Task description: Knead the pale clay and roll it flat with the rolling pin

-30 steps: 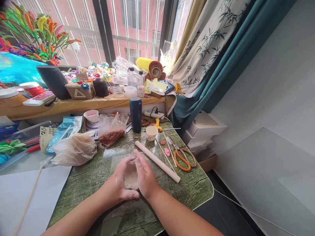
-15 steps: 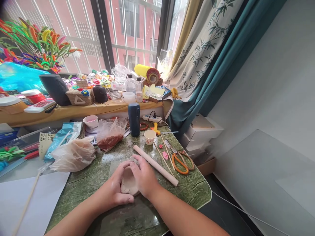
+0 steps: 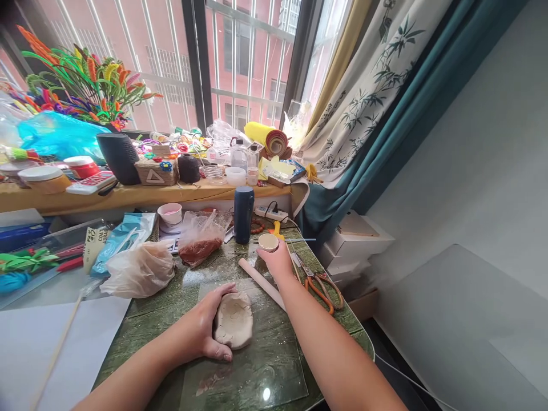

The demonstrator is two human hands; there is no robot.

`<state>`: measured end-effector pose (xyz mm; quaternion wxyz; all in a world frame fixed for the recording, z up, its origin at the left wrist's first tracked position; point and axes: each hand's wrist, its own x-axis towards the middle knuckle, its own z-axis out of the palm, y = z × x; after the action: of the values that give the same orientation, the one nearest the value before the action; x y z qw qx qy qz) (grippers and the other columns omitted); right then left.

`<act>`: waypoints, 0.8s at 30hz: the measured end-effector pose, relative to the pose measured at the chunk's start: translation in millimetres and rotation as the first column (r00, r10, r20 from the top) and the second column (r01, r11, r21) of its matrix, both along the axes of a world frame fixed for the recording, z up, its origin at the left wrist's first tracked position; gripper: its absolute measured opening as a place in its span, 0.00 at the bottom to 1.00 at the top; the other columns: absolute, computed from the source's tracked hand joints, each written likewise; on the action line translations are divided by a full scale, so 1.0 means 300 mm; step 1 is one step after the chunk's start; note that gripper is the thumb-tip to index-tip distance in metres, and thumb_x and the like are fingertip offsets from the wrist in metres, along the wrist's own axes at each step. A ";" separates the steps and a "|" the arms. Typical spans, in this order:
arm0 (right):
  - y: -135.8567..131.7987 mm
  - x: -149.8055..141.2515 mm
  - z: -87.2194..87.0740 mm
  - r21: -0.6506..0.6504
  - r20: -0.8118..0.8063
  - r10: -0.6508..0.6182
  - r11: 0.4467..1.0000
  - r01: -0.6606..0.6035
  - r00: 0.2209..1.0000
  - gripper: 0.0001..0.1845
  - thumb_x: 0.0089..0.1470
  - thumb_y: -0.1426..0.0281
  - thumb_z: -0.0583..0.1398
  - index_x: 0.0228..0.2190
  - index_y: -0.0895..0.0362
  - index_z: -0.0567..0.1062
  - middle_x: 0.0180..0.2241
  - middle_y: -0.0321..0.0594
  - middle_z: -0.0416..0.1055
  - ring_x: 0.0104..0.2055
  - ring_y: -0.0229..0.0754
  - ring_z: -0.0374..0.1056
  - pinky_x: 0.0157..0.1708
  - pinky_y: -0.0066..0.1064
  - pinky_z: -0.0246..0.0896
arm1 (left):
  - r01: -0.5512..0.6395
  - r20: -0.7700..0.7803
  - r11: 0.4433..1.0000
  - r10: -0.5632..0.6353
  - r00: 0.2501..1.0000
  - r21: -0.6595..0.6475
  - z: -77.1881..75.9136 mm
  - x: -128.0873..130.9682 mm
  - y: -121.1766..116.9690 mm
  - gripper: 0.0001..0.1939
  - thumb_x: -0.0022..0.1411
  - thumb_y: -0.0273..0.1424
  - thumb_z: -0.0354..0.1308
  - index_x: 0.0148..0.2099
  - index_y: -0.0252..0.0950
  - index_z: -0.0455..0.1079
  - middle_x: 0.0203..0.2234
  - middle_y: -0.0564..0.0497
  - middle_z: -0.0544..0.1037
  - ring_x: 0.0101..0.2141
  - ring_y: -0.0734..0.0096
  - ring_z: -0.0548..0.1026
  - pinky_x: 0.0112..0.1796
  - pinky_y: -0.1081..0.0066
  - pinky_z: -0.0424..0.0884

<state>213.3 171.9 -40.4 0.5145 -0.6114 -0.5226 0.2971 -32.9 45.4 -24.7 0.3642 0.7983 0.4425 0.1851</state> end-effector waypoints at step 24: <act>-0.470 0.071 0.158 -0.222 0.066 0.481 0.861 -0.457 0.874 0.32 0.46 0.69 0.69 0.53 0.50 0.70 0.48 0.40 0.76 0.50 0.50 0.73 0.51 0.42 0.68 | 0.035 -0.039 0.999 -0.035 0.999 0.010 0.028 0.005 -0.016 0.66 0.43 0.45 0.77 0.75 0.39 0.44 0.70 0.36 0.57 0.69 0.40 0.57 0.66 0.47 0.57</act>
<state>234.6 30.9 7.0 0.3308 -0.5308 -0.6528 0.4274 -31.3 40.7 -16.3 0.3546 0.8113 0.4344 0.1653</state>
